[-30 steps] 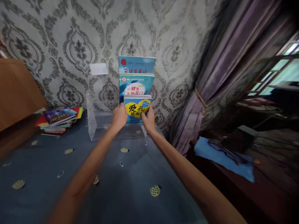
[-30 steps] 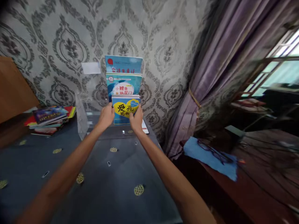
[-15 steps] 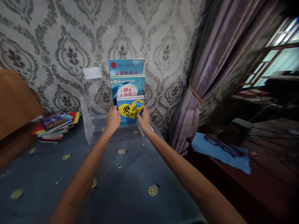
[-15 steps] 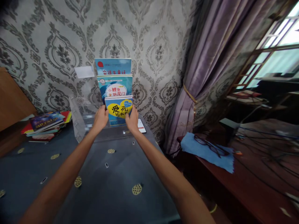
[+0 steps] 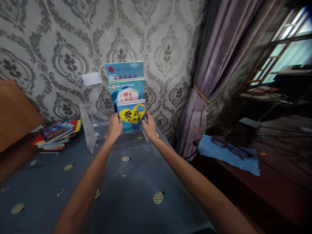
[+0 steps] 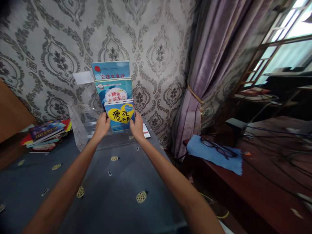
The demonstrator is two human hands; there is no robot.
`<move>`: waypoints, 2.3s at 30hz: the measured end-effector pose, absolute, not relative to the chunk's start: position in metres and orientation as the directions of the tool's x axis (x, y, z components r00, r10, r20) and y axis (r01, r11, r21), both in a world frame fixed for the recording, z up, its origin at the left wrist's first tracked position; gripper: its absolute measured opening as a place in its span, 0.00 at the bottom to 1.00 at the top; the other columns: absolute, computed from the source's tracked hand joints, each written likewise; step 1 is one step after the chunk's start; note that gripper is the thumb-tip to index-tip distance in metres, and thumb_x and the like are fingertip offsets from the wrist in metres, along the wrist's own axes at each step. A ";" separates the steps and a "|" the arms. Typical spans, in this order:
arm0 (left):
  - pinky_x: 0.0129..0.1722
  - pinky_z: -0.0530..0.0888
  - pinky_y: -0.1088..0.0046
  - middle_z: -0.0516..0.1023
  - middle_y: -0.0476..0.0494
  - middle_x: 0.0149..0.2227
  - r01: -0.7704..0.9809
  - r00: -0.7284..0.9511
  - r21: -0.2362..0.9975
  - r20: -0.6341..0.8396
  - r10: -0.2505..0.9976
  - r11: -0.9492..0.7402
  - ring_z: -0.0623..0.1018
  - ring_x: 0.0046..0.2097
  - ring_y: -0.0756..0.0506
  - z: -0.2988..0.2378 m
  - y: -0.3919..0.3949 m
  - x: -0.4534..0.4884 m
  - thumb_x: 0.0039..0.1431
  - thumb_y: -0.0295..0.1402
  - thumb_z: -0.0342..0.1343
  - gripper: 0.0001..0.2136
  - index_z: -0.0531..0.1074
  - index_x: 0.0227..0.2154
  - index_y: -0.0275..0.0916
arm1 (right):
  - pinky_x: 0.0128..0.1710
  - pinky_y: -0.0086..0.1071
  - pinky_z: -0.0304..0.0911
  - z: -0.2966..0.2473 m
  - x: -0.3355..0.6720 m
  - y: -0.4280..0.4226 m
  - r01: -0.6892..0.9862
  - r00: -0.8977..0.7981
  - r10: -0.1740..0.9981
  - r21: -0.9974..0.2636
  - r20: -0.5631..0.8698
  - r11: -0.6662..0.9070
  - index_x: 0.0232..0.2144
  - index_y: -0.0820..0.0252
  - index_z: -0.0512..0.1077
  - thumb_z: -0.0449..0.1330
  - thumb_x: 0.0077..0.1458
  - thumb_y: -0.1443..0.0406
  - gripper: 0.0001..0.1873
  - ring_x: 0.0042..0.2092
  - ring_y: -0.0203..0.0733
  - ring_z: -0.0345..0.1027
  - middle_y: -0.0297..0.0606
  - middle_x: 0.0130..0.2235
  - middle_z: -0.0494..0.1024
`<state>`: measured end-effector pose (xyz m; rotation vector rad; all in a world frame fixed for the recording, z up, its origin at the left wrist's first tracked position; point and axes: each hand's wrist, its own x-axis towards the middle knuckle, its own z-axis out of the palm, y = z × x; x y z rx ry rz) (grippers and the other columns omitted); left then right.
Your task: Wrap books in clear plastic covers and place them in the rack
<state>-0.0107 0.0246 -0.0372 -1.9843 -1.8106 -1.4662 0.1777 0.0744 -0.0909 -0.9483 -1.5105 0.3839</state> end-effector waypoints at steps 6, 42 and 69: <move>0.56 0.71 0.51 0.76 0.34 0.47 0.761 -0.133 0.537 0.679 0.722 -0.365 0.75 0.52 0.37 -0.047 0.027 -0.019 0.59 0.26 0.47 0.14 0.69 0.47 0.37 | 0.58 0.55 0.63 -0.119 0.185 0.064 0.336 0.150 0.754 -0.750 0.640 0.570 0.61 0.62 0.63 0.53 0.56 0.63 0.30 0.60 0.57 0.65 0.54 0.60 0.71; 0.58 0.69 0.47 0.72 0.31 0.53 0.925 0.267 0.005 0.703 0.659 -0.379 0.71 0.57 0.35 -0.155 -0.050 -0.032 0.63 0.26 0.44 0.19 0.65 0.57 0.36 | 0.61 0.47 0.60 -0.177 0.181 0.009 0.508 0.072 0.920 -0.808 0.386 0.299 0.64 0.66 0.58 0.52 0.55 0.73 0.34 0.61 0.53 0.62 0.53 0.58 0.69; 0.66 0.62 0.48 0.69 0.29 0.61 0.959 0.241 -0.029 0.608 0.756 -0.282 0.66 0.66 0.37 -0.167 -0.056 -0.030 0.60 0.18 0.44 0.25 0.62 0.61 0.32 | 0.56 0.55 0.65 -0.214 0.202 0.030 0.440 -0.010 0.875 -0.784 0.484 0.438 0.60 0.59 0.64 0.54 0.52 0.62 0.31 0.57 0.56 0.68 0.52 0.58 0.73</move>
